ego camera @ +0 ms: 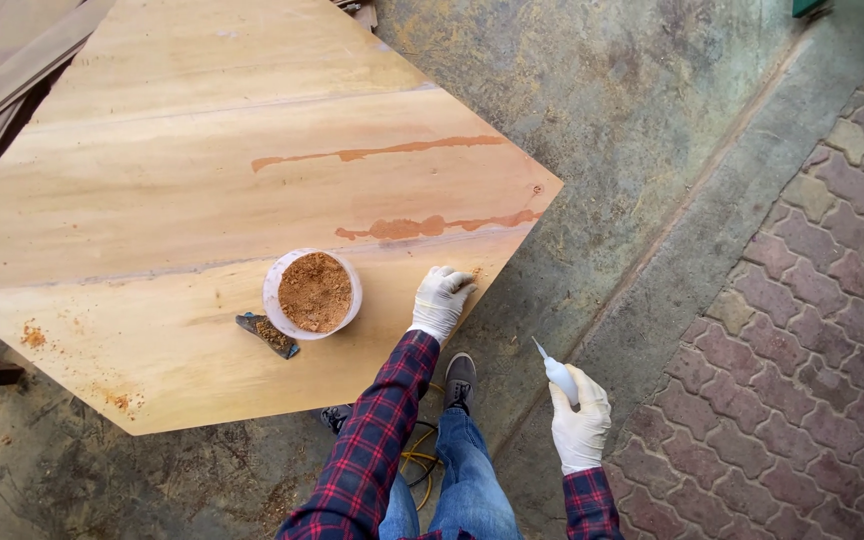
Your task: Filling gaps and sanding a wooden tabletop in a workshop.
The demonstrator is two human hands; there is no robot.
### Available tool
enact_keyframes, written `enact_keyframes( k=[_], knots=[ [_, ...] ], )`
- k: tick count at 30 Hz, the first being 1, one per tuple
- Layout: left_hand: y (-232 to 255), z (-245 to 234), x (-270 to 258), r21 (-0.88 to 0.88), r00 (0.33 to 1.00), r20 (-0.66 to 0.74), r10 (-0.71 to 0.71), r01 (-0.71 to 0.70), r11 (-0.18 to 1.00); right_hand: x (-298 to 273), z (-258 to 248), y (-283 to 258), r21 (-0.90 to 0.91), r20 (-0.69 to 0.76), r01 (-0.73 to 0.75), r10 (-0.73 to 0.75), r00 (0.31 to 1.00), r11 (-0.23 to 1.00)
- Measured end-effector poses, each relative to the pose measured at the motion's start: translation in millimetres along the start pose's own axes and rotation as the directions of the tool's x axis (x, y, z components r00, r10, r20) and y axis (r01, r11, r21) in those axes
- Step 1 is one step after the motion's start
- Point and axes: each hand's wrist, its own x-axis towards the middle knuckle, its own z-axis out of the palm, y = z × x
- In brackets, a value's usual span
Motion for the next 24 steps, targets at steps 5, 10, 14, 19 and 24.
enact_keyframes(
  k=[5,10,14,19,24],
  knots=[
    [10.4,-10.9,-1.5,0.022,1.0,0.017,0.004,-0.004,1.0,-3.8,5.0,-6.1,-0.006,0.018,-0.013,0.013,1.0,1.0],
    [63.3,-83.4,-22.9,-0.218,0.972,-0.229,0.052,-0.103,0.971,-0.7,3.9,-17.7,0.032,0.014,-0.045,0.044,0.999,0.998],
    [22.5,-172.1,-57.5,-0.225,0.799,-0.586,-0.134,-0.002,0.974,2.4,3.9,-32.7,0.039,-0.016,-0.03,0.031,0.999,0.999],
    [-57.5,-240.5,-80.5,-0.132,0.703,-0.659,-0.268,0.243,0.961,-2.1,11.9,-57.4,0.013,-0.045,0.009,-0.009,0.999,1.0],
    [-72.9,-227.8,-49.0,0.35,0.975,-0.209,0.07,0.007,0.937,-9.1,17.2,-99.7,0.0,-0.11,0.08,-0.079,0.991,0.997]
  ],
)
